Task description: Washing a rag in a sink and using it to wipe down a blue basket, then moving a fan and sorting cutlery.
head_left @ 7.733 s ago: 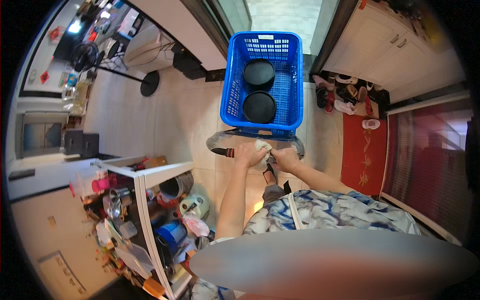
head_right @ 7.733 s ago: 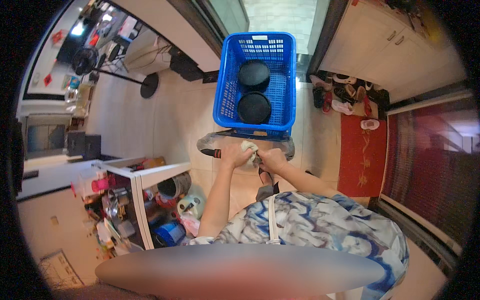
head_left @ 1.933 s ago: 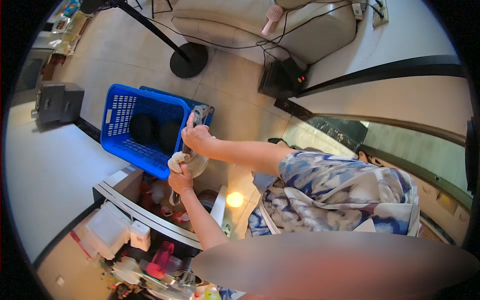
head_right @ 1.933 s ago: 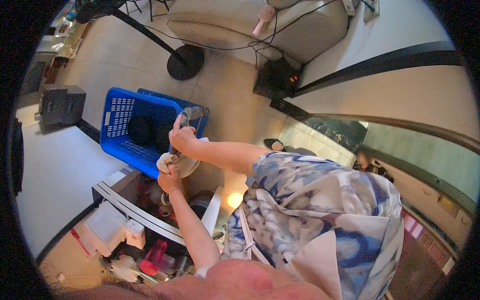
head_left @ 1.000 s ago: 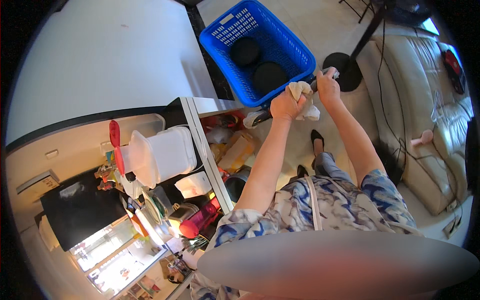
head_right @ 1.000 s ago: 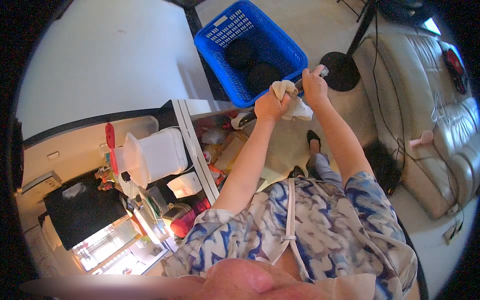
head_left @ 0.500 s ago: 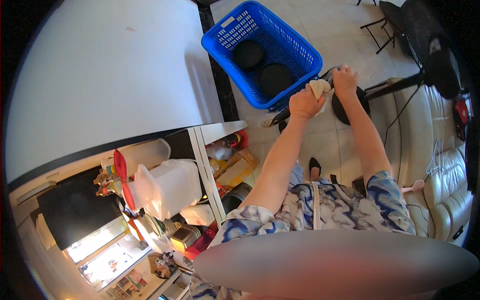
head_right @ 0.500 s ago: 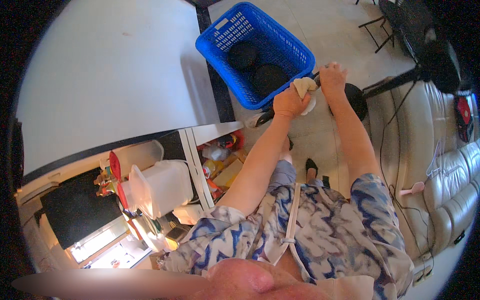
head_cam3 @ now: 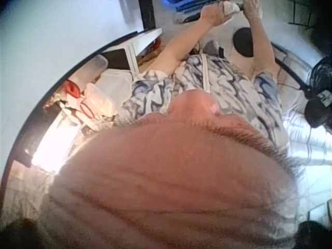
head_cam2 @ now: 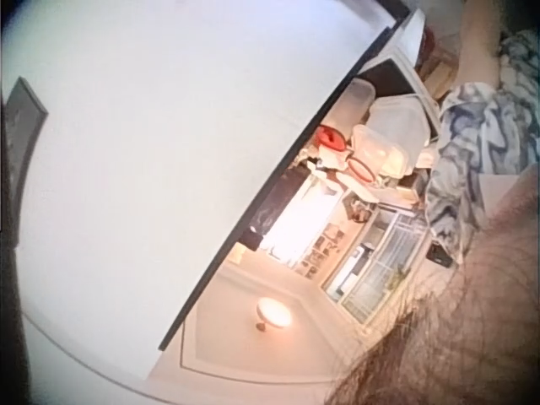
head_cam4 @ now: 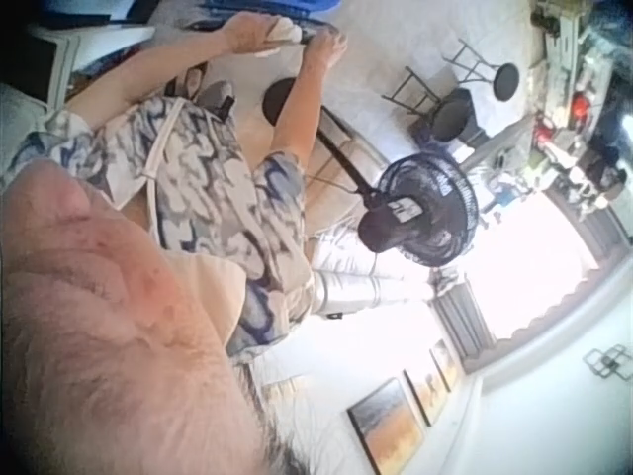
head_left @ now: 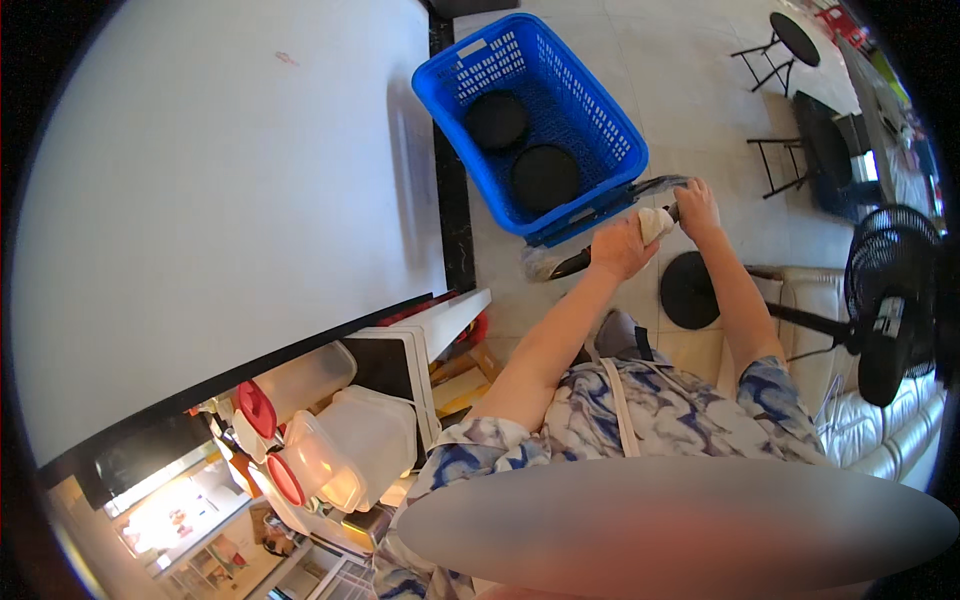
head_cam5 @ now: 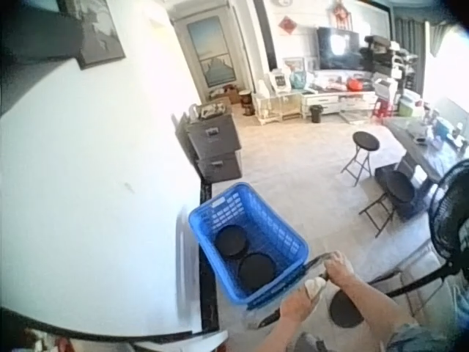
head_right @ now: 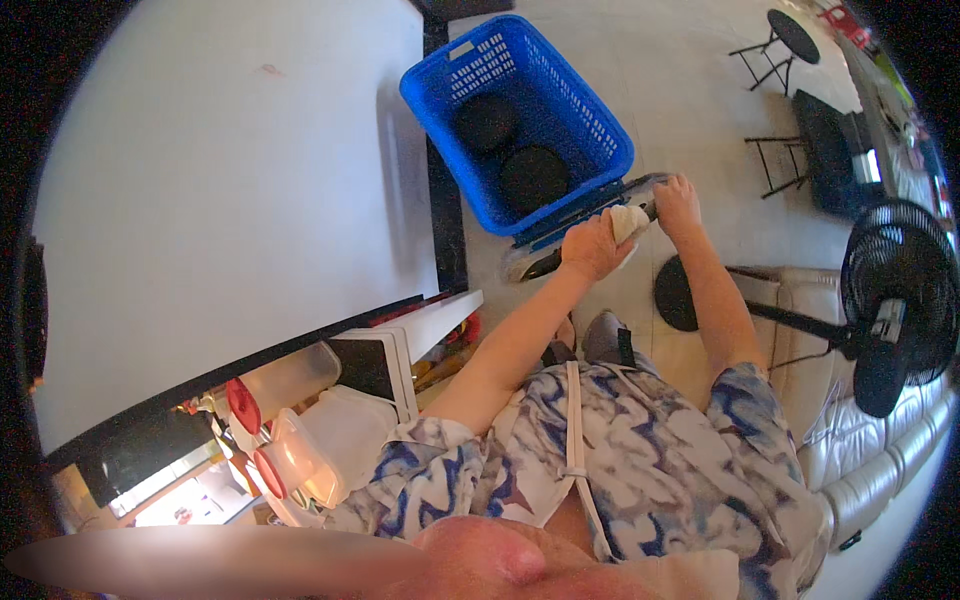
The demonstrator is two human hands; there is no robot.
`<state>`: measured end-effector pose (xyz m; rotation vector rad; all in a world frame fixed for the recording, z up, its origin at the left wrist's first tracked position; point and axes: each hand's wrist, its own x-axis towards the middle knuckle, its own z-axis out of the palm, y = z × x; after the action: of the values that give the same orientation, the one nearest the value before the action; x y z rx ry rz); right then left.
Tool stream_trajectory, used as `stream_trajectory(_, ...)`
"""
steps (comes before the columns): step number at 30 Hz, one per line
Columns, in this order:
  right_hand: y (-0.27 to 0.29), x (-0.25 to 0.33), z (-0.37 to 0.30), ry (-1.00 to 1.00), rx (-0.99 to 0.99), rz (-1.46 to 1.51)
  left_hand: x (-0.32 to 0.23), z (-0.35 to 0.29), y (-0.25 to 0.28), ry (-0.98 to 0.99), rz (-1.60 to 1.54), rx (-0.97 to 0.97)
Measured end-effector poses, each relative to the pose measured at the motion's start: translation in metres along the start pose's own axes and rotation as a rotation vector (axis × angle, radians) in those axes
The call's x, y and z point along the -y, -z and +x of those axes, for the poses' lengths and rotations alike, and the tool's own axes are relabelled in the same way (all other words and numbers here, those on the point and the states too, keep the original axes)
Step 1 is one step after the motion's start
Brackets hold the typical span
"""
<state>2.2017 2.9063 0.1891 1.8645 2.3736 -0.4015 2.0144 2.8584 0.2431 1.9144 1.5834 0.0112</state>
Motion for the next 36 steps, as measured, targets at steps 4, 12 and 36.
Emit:
stream_trajectory(4, 0.002, -0.022, 0.028, -0.064, 0.053, 0.071, -0.011, 0.044, 0.024, 0.078, -0.11, 0.195)
stream_trajectory(12, 0.006, -0.025, 0.058, 0.098, 0.125, -0.022, 0.019, 0.072, 0.05, 0.081, -0.133, 0.341)
stream_trajectory(36, 0.105, 0.122, 0.102, 0.172, 0.59, 0.38, 0.084, 0.051, 0.215, 0.193, 0.209, 0.355)
